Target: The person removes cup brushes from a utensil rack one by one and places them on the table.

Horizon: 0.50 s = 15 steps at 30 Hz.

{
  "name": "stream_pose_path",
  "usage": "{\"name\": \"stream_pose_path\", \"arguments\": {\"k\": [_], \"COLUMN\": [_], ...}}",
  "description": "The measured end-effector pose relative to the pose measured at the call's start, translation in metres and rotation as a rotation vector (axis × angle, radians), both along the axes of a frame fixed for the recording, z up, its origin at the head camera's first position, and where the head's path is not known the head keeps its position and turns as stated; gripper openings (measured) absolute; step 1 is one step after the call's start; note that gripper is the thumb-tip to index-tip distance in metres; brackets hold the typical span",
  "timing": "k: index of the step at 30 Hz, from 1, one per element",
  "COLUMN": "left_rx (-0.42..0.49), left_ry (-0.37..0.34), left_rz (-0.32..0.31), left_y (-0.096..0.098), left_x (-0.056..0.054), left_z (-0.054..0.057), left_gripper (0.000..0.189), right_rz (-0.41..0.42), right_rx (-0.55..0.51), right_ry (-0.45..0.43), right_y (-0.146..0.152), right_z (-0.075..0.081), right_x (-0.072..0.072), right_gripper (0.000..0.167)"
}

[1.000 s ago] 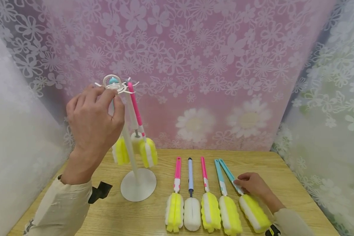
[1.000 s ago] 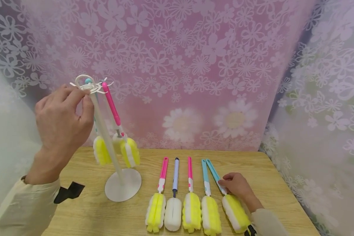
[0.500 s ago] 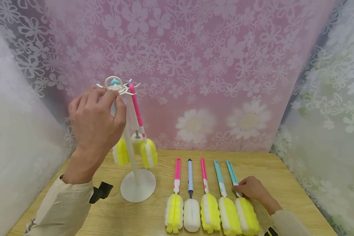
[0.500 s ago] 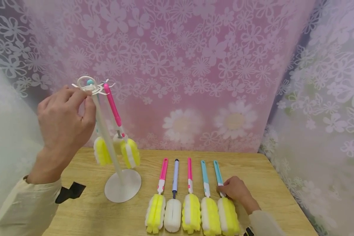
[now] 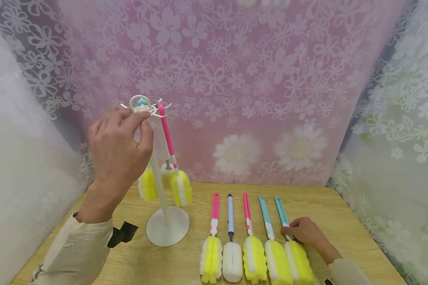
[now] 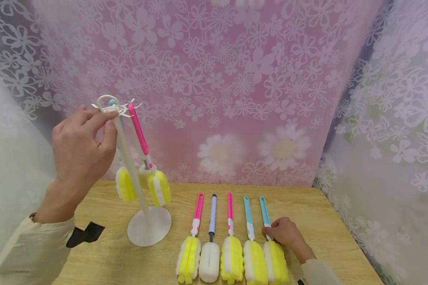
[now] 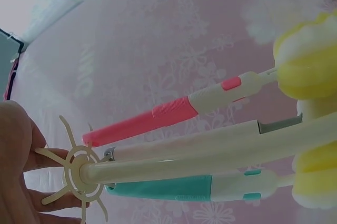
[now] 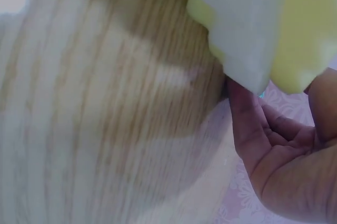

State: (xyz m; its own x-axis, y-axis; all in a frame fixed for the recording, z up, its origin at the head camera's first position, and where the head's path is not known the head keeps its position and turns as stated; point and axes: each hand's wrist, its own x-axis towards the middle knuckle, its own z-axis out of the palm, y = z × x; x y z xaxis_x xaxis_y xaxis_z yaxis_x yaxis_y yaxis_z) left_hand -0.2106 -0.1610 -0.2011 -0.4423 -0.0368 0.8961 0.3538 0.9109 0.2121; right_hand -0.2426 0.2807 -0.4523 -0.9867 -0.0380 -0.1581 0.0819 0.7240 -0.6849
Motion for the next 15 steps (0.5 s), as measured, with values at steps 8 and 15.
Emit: {"name": "stream_pose_path", "arguments": {"k": [8, 15], "left_rx": [0.034, 0.041], "left_ry": [-0.055, -0.060], "left_rz": [0.006, 0.012], "left_y": [0.000, 0.001], "left_x": [0.002, 0.004], "left_z": [0.001, 0.000], "left_gripper": [0.038, 0.039], "right_rz": [0.006, -0.067], "right_rx": [-0.016, -0.025], "right_ry": [0.008, 0.054], "right_y": [0.005, 0.011], "right_z": [0.001, 0.004], "right_x": [0.003, 0.004], "right_gripper": [0.037, 0.034]}}
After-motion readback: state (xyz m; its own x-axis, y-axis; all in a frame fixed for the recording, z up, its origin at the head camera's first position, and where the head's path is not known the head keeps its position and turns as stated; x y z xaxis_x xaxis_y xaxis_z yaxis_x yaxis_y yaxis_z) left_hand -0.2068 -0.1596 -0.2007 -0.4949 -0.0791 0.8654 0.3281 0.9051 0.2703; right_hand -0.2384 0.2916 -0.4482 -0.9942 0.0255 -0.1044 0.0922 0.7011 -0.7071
